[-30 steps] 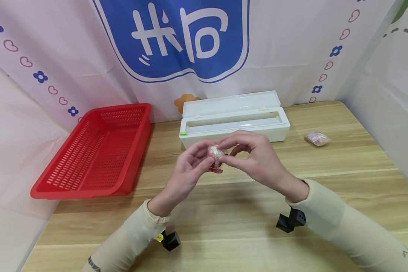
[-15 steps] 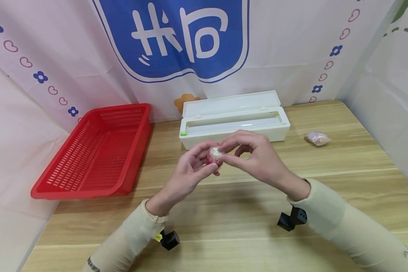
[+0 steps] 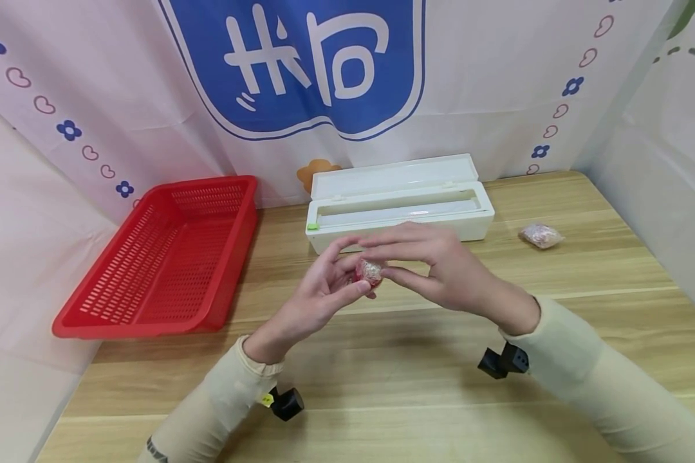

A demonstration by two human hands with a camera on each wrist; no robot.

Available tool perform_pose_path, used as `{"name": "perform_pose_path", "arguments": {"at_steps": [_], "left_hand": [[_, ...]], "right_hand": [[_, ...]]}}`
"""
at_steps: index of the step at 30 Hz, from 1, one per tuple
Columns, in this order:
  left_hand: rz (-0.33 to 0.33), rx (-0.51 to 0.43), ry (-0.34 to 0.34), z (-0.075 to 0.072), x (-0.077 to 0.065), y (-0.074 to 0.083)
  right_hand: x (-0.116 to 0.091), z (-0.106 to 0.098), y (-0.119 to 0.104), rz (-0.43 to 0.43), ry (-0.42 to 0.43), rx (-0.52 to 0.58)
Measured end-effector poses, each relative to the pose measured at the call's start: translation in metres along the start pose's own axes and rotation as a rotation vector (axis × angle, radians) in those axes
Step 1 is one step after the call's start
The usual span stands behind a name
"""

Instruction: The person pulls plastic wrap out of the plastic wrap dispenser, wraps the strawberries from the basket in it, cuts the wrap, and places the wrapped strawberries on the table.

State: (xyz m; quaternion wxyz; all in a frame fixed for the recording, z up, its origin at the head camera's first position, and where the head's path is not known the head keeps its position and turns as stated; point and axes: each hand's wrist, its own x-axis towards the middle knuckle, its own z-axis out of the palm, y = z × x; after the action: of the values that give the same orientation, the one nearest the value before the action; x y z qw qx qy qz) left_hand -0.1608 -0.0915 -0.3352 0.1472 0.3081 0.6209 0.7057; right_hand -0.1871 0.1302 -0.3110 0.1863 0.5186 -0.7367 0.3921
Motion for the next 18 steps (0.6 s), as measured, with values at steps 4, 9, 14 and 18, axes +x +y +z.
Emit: {"name": "perform_pose_path", "arguments": {"at_steps": [4, 9, 14, 18], "left_hand": [[-0.014, -0.026, 0.004, 0.0, -0.0003, 0.0018], [-0.015, 0.018, 0.063, 0.0017, 0.0003, 0.003], [0.003, 0.181, 0.149, 0.0022, 0.0014, 0.004], [0.079, 0.434, 0.177, 0.0006, 0.0004, 0.0035]], "right_hand": [[0.0006, -0.0003, 0.0016, -0.07, -0.042, -0.016], [-0.0016, 0.0013, 0.0004, 0.078, -0.034, 0.083], [-0.0063, 0.0029, -0.002, 0.369, -0.006, 0.228], [-0.0074, 0.0028, -0.0029, 0.588, -0.006, 0.333]]}}
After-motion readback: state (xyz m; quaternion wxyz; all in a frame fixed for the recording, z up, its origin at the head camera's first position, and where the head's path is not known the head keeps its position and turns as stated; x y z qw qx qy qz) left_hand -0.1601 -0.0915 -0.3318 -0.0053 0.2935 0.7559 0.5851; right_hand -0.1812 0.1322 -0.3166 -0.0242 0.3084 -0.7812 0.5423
